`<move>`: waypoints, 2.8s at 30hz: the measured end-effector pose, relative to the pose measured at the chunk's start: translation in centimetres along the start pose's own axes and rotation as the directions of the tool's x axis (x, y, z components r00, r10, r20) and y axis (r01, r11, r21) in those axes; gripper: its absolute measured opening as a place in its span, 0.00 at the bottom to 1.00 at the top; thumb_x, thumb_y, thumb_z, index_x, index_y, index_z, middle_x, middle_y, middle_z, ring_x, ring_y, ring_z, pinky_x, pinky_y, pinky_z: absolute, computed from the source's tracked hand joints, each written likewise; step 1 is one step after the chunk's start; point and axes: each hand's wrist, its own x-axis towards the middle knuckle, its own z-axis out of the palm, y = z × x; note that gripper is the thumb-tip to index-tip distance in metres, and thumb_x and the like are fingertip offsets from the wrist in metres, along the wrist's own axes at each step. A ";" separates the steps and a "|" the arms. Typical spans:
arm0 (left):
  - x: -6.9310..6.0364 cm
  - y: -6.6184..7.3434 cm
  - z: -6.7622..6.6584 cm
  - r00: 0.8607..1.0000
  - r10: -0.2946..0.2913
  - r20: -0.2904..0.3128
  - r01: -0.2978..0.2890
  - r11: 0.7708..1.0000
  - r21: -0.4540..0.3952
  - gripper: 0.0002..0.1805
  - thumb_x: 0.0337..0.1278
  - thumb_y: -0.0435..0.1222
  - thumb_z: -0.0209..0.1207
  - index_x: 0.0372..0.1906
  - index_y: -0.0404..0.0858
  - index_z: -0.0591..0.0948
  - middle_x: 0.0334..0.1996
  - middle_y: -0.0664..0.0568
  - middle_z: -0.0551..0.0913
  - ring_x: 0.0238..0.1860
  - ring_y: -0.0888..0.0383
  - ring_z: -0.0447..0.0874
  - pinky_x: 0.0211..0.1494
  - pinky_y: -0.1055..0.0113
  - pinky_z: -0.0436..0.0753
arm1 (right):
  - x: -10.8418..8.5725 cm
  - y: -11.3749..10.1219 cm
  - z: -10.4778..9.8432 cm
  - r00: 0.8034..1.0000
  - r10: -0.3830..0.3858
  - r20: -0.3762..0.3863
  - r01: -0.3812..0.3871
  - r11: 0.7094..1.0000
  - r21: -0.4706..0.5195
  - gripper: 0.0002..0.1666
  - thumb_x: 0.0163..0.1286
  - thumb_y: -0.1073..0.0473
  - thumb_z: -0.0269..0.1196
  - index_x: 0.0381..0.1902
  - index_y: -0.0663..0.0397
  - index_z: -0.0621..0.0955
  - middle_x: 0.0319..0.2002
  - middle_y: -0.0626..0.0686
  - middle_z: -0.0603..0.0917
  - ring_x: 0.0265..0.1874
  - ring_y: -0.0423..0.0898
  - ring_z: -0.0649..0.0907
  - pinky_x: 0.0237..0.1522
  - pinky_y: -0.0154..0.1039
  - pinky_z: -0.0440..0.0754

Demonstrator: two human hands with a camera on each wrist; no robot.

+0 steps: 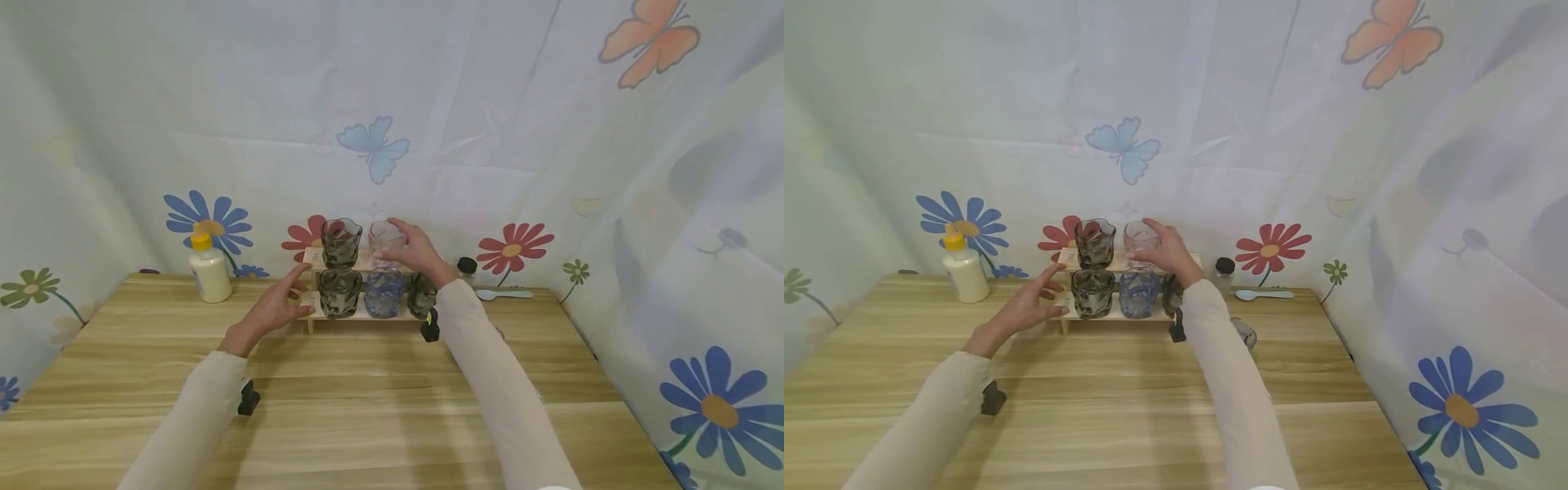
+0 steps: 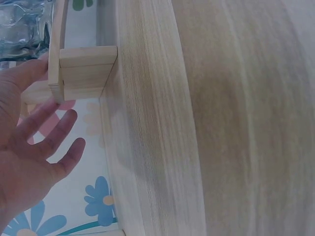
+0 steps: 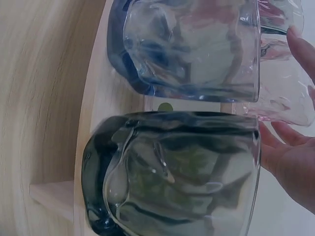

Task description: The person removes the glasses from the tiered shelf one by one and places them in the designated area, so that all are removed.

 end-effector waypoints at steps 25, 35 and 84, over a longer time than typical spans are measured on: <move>0.0 0.1 0.0 1.000 -0.002 -0.005 0.002 1.000 -0.005 0.49 0.59 0.35 0.67 0.79 0.46 0.51 0.59 0.30 0.76 0.58 0.30 0.78 0.61 0.36 0.75 | 1.1 -1.0 0.8 0.997 0.082 -0.003 -0.082 0.996 -0.035 0.52 0.58 0.51 0.75 0.77 0.47 0.63 0.65 0.67 0.74 0.61 0.61 0.78 0.62 0.53 0.77; -0.1 0.2 0.1 1.000 -0.005 -0.013 0.006 1.000 0.010 0.49 0.59 0.35 0.68 0.79 0.45 0.51 0.60 0.30 0.76 0.57 0.31 0.78 0.61 0.37 0.76 | 1.3 -1.0 1.1 0.997 0.071 -0.037 -0.074 0.994 -0.082 0.51 0.57 0.52 0.76 0.75 0.49 0.65 0.60 0.66 0.78 0.57 0.60 0.80 0.60 0.53 0.78; -0.2 0.1 0.2 1.000 0.010 -0.014 -0.010 1.000 0.004 0.48 0.60 0.34 0.67 0.80 0.46 0.51 0.60 0.30 0.76 0.57 0.30 0.78 0.59 0.37 0.77 | -2.5 -0.5 -3.5 0.992 0.059 -0.109 -0.058 0.998 0.014 0.50 0.59 0.52 0.75 0.76 0.43 0.65 0.62 0.64 0.77 0.59 0.58 0.79 0.60 0.54 0.78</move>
